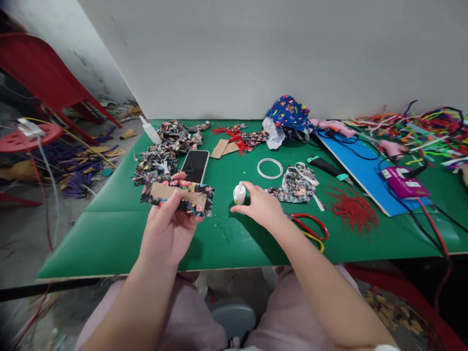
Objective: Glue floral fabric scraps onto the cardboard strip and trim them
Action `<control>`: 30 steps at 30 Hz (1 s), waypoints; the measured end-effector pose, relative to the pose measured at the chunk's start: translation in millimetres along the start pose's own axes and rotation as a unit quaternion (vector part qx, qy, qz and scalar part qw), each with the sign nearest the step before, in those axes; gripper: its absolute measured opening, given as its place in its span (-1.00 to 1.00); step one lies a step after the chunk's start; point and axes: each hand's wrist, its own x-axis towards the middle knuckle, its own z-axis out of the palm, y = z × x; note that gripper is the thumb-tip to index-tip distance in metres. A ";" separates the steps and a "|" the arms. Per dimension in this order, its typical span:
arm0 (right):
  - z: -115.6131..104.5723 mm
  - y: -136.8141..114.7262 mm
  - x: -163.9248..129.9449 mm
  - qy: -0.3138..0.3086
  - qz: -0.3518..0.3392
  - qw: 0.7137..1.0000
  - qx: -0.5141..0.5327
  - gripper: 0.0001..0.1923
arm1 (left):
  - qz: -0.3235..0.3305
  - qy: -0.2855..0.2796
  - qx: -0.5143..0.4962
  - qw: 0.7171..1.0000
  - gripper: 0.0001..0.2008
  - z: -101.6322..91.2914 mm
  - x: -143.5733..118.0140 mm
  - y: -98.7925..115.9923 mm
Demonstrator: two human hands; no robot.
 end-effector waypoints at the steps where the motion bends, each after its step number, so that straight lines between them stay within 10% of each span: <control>1: -8.1 6.5 -8.9 0.004 0.001 1.000 -0.017 -0.22 | 0.006 0.003 0.016 1.000 -0.65 -0.3 -0.4 0.5; 6: -36.3 62.5 -72.2 0.093 -0.007 0.986 -0.134 -0.56 | 0.018 0.021 0.058 0.998 -0.73 0.4 -0.4 9.2; 12: -29.4 100.6 -111.8 0.054 -0.002 0.985 -0.166 -0.71 | 0.054 0.055 0.035 0.996 -0.79 -2.0 3.4 24.4; 22: -43.5 79.3 -123.7 0.005 0.066 0.996 -0.051 -0.79 | 0.011 0.033 0.062 0.997 -0.78 -2.2 4.5 20.6; 30: -75.3 29.3 -130.0 0.124 -0.127 0.972 -0.155 -0.55 | -0.053 0.005 0.096 0.994 -0.80 -0.7 1.4 17.4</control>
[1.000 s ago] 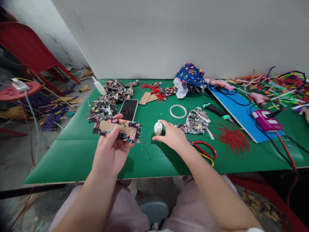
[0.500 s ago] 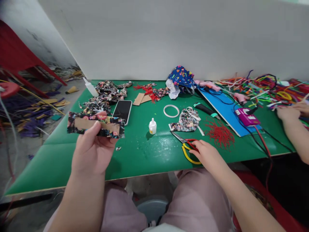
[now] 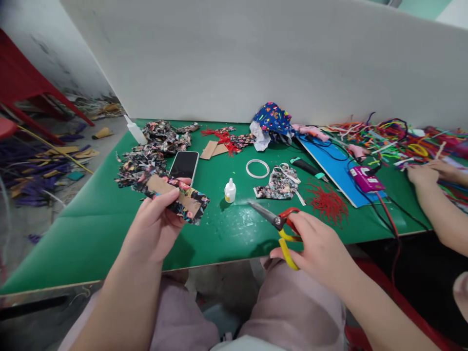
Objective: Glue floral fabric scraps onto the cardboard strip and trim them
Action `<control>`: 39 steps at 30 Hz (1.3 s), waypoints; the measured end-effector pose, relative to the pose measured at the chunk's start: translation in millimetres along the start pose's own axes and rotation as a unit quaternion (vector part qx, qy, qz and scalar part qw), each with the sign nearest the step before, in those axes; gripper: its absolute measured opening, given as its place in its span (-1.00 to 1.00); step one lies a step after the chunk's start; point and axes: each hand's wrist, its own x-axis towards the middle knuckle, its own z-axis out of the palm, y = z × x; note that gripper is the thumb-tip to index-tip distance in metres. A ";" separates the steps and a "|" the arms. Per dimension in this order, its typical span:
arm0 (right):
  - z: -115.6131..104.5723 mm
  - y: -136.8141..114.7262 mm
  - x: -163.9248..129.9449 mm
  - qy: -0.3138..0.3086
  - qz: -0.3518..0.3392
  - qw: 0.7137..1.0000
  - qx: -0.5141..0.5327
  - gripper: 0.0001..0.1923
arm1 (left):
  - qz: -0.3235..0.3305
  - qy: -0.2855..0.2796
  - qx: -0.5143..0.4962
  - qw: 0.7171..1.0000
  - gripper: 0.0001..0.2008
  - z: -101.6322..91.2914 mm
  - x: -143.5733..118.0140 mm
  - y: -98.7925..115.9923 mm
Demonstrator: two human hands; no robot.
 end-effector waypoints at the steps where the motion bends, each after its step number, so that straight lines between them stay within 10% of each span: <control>1: -3.9 -4.3 4.8 0.007 -0.024 1.000 -0.011 -0.49 | -0.004 -0.004 0.008 1.000 -0.80 0.4 -0.8 -0.1; 10: -29.1 -17.2 33.9 0.069 -0.198 0.967 -0.143 -0.58 | -0.087 -0.049 0.009 0.995 -0.80 4.5 -7.6 -1.9; 39: -47.0 -20.3 30.8 0.061 -0.240 0.951 -0.184 -0.65 | -0.152 -0.109 -0.004 0.982 -0.86 10.8 -12.1 -11.4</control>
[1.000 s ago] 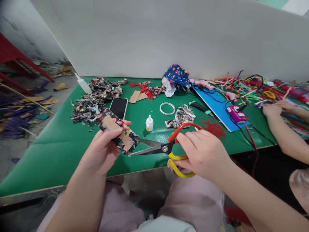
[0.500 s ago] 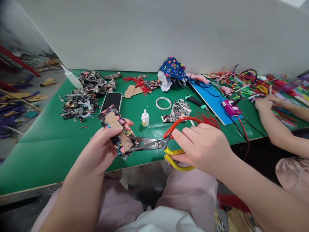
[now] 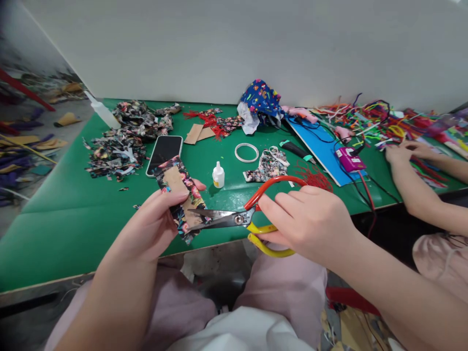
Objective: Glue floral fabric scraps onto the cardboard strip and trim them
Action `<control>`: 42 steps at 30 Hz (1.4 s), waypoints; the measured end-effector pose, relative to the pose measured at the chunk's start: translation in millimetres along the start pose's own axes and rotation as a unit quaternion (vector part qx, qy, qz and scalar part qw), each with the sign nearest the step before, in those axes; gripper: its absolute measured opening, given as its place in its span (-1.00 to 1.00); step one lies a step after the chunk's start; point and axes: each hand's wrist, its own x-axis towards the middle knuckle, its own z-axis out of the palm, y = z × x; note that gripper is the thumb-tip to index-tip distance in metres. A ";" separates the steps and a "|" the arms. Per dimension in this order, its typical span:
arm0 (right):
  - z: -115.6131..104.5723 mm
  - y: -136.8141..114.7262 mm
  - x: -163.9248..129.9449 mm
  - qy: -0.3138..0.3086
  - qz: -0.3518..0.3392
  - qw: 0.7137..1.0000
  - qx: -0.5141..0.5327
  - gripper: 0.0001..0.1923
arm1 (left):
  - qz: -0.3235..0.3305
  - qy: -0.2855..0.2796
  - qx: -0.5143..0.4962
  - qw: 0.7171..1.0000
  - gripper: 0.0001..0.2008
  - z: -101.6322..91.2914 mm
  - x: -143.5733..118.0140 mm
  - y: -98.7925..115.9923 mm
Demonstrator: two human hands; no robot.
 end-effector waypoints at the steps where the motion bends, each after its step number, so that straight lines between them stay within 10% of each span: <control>1: 0.1 0.0 -0.2 -0.001 -0.001 1.000 0.000 -0.66 | -0.002 -0.001 0.002 1.000 -0.86 -0.1 0.4 -0.1; 34: -3.4 1.2 -5.4 -0.009 -0.024 1.000 0.008 -0.67 | -0.034 0.010 0.073 0.997 -0.85 -2.3 3.9 -2.2; 42: 22.8 7.0 -32.0 -0.059 0.212 0.975 0.008 -0.52 | -0.009 0.057 0.057 0.997 -0.86 -0.6 2.3 3.5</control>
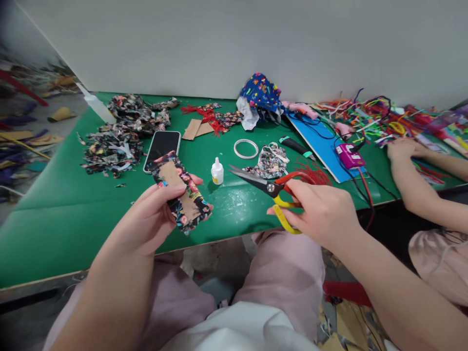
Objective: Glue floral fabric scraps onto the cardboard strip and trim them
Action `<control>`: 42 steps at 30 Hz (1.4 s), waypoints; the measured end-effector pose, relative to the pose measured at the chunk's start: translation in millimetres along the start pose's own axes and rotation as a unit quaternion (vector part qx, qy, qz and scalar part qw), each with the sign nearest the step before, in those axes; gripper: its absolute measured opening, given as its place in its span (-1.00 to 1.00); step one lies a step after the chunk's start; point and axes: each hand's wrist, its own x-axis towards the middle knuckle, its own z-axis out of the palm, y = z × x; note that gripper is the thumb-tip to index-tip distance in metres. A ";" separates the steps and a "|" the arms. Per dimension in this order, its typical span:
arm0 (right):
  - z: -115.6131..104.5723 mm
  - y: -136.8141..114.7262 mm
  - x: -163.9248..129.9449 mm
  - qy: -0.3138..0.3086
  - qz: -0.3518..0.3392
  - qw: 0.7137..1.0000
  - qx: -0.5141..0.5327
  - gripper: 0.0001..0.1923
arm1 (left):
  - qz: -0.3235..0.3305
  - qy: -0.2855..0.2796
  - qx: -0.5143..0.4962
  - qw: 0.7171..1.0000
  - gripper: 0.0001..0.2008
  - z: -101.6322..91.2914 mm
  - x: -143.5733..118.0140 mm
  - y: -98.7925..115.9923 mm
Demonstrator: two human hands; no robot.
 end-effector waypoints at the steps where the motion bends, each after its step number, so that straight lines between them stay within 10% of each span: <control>1: 8.3 3.2 -3.7 -0.020 -0.002 1.000 -0.007 -0.57 | 0.009 -0.003 -0.007 1.000 -0.86 -0.6 -0.9 0.4; 9: 82.5 35.8 -24.9 -0.164 0.001 0.983 0.080 -0.71 | 0.053 -0.045 0.017 0.997 -0.78 -2.5 -1.0 -3.2; 16: 65.0 -0.9 8.6 -0.051 0.051 0.971 0.226 -0.72 | 0.254 -0.004 0.254 0.933 -0.80 -7.0 11.7 -15.5; 19: 59.7 -42.6 41.2 -0.055 0.129 0.887 0.440 -0.67 | 0.226 0.016 0.182 0.957 -0.81 -5.0 19.9 -22.3; 23: 64.9 -84.8 78.1 -0.103 0.185 0.641 0.738 -0.73 | 0.186 0.019 0.097 0.978 -0.77 -0.4 24.0 -24.3; 26: 65.5 -90.2 90.9 -0.088 0.240 0.564 0.785 -0.84 | 0.174 0.018 0.146 0.974 -0.68 -12.5 21.5 -13.6; 29: 61.4 -75.9 94.4 -0.041 0.272 0.585 0.763 -0.82 | 0.132 -0.029 0.298 0.945 -0.45 -42.6 18.6 6.1; 34: 53.7 -57.2 99.4 -0.082 0.221 0.691 0.684 -0.78 | 0.157 0.189 0.493 0.835 -0.65 -78.1 19.6 23.1; 42: 53.6 -81.9 113.8 -0.164 0.116 0.765 0.612 -0.75 | 0.159 0.172 0.373 0.898 -0.71 -49.8 29.9 -2.0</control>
